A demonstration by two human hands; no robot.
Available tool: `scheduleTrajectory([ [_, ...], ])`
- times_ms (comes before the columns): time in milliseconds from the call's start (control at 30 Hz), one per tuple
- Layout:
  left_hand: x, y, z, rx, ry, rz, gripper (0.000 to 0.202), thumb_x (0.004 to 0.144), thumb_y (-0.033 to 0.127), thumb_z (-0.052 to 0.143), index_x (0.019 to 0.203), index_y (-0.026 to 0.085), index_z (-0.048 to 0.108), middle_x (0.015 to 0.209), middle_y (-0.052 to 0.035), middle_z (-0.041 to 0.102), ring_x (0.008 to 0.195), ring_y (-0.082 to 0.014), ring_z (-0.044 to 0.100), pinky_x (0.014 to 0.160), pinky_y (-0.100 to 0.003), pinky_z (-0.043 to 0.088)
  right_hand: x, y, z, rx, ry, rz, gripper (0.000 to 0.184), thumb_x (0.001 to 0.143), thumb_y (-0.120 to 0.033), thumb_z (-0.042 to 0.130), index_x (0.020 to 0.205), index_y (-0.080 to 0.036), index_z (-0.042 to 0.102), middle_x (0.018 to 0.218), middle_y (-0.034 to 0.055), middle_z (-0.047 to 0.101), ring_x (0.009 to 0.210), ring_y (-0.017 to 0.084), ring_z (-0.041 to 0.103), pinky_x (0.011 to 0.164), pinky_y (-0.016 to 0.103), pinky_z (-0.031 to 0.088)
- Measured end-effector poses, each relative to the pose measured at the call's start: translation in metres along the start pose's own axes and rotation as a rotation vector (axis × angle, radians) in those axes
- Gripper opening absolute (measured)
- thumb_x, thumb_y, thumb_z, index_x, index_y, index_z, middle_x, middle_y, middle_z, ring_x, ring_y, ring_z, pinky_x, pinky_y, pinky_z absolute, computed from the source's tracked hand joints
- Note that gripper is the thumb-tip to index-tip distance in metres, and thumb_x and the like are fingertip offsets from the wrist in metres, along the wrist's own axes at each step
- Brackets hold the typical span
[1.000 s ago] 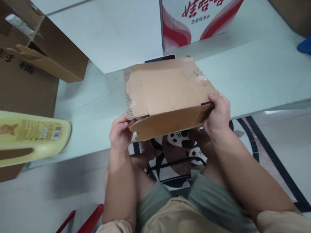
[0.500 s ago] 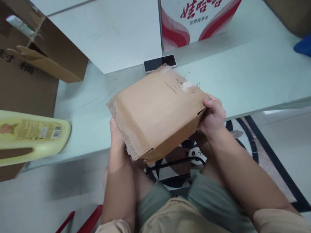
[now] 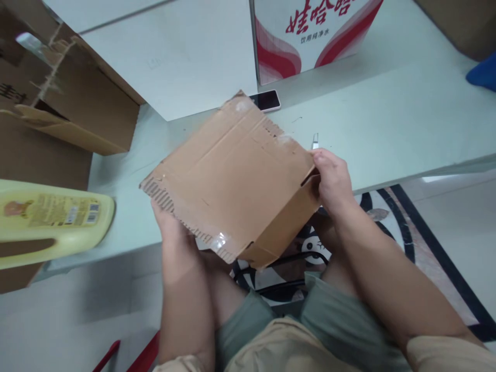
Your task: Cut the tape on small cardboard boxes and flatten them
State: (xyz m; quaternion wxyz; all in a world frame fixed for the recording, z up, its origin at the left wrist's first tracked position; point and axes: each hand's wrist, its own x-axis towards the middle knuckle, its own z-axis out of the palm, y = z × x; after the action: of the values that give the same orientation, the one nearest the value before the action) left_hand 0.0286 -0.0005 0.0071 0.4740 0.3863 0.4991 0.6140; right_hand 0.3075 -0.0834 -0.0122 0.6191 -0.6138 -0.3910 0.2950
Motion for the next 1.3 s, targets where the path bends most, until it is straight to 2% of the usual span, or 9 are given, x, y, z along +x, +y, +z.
scheduleTrajectory([
  [267, 0.001, 0.01, 0.007, -0.28, -0.056, -0.052, 0.035, 0.1, 0.042, 0.051, 0.119, 0.02, 0.072, 0.101, -0.01, 0.08, 0.11, -0.0252, 0.074, 0.097, -0.038, 0.061, 0.011, 0.015, -0.009, -0.111, 0.171, -0.03, 0.024, 0.086, -0.044, 0.064, 0.1, -0.025, 0.065, 0.105, 0.0066, 0.071, 0.102, 0.023, 0.067, 0.092, 0.041, 0.054],
  [400, 0.004, 0.013, 0.007, -0.33, 0.004, -0.049, 0.042, 0.105, 0.039, 0.04, 0.131, 0.021, 0.068, 0.109, -0.0099, 0.08, 0.123, -0.0244, 0.07, 0.104, -0.04, 0.059, 0.012, 0.021, -0.004, 0.013, 0.126, 0.095, 0.044, 0.079, -0.051, 0.072, 0.112, -0.027, 0.057, 0.118, 0.0079, 0.069, 0.101, 0.023, 0.068, 0.08, 0.038, 0.058],
  [600, 0.003, 0.014, 0.01, -0.353, 0.007, -0.1, 0.042, 0.104, 0.032, 0.039, 0.135, 0.021, 0.065, 0.119, -0.009, 0.079, 0.136, -0.0236, 0.063, 0.119, -0.043, 0.048, 0.003, 0.011, 0.008, 0.239, -0.164, 0.381, 0.05, 0.068, -0.059, 0.08, 0.095, -0.023, 0.06, 0.079, 0.0007, 0.067, 0.062, 0.014, 0.059, 0.049, 0.026, 0.045],
  [700, 0.001, 0.016, 0.005, -0.382, 0.01, -0.117, 0.046, 0.1, 0.035, 0.037, 0.132, 0.017, 0.066, 0.123, -0.0104, 0.078, 0.141, -0.0242, 0.058, 0.125, -0.043, 0.04, 0.001, 0.008, 0.01, 0.262, -0.101, 0.404, 0.048, 0.063, -0.056, 0.084, 0.089, -0.023, 0.062, 0.074, -0.0008, 0.066, 0.057, 0.012, 0.053, 0.046, 0.024, 0.04],
  [867, 0.001, 0.01, -0.004, -0.357, -0.194, -0.131, 0.064, 0.089, 0.067, 0.053, 0.124, 0.016, 0.067, 0.129, -0.0144, 0.074, 0.147, -0.0316, 0.051, 0.124, -0.045, 0.04, 0.002, 0.01, 0.011, 0.29, 0.021, 0.277, 0.049, 0.065, -0.055, 0.085, 0.095, -0.023, 0.064, 0.099, 0.0039, 0.074, 0.085, 0.018, 0.068, 0.069, 0.03, 0.055],
  [1000, 0.011, -0.002, -0.005, -0.324, 0.007, -0.109, 0.033, 0.092, 0.044, 0.067, 0.109, 0.016, 0.067, 0.112, -0.012, 0.079, 0.133, -0.0272, 0.062, 0.116, -0.039, 0.048, -0.001, 0.008, 0.009, 0.281, -0.075, 0.27, 0.056, 0.068, -0.064, 0.084, 0.101, -0.025, 0.063, 0.091, 0.0013, 0.071, 0.071, 0.015, 0.064, 0.055, 0.026, 0.047],
  [1067, 0.016, -0.003, -0.006, -0.358, 0.089, -0.128, 0.026, 0.097, 0.04, 0.059, 0.105, 0.017, 0.067, 0.105, -0.0112, 0.079, 0.126, -0.0245, 0.066, 0.111, -0.036, 0.052, -0.006, 0.004, 0.008, 0.292, -0.253, 0.321, 0.058, 0.065, -0.069, 0.084, 0.094, -0.023, 0.062, 0.075, -0.0016, 0.064, 0.055, 0.011, 0.052, 0.045, 0.023, 0.036],
  [1167, 0.017, 0.001, -0.006, -0.378, 0.079, -0.165, 0.025, 0.099, 0.04, 0.056, 0.103, 0.019, 0.069, 0.104, -0.0096, 0.079, 0.12, -0.0224, 0.069, 0.104, -0.034, 0.056, -0.015, -0.004, 0.01, 0.311, -0.504, 0.391, 0.057, 0.061, -0.069, 0.087, 0.075, -0.021, 0.059, 0.057, -0.0054, 0.052, 0.044, 0.007, 0.036, 0.041, 0.023, 0.027],
  [1300, 0.012, 0.011, -0.008, -0.468, 0.063, -0.178, 0.027, 0.093, 0.042, 0.052, 0.098, 0.022, 0.069, 0.102, -0.0081, 0.078, 0.111, -0.0207, 0.072, 0.097, -0.032, 0.059, -0.022, -0.017, 0.012, 0.354, -0.388, 0.403, 0.053, 0.059, -0.062, 0.09, 0.07, -0.021, 0.058, 0.052, -0.006, 0.049, 0.04, 0.005, 0.031, 0.037, 0.023, 0.019],
])
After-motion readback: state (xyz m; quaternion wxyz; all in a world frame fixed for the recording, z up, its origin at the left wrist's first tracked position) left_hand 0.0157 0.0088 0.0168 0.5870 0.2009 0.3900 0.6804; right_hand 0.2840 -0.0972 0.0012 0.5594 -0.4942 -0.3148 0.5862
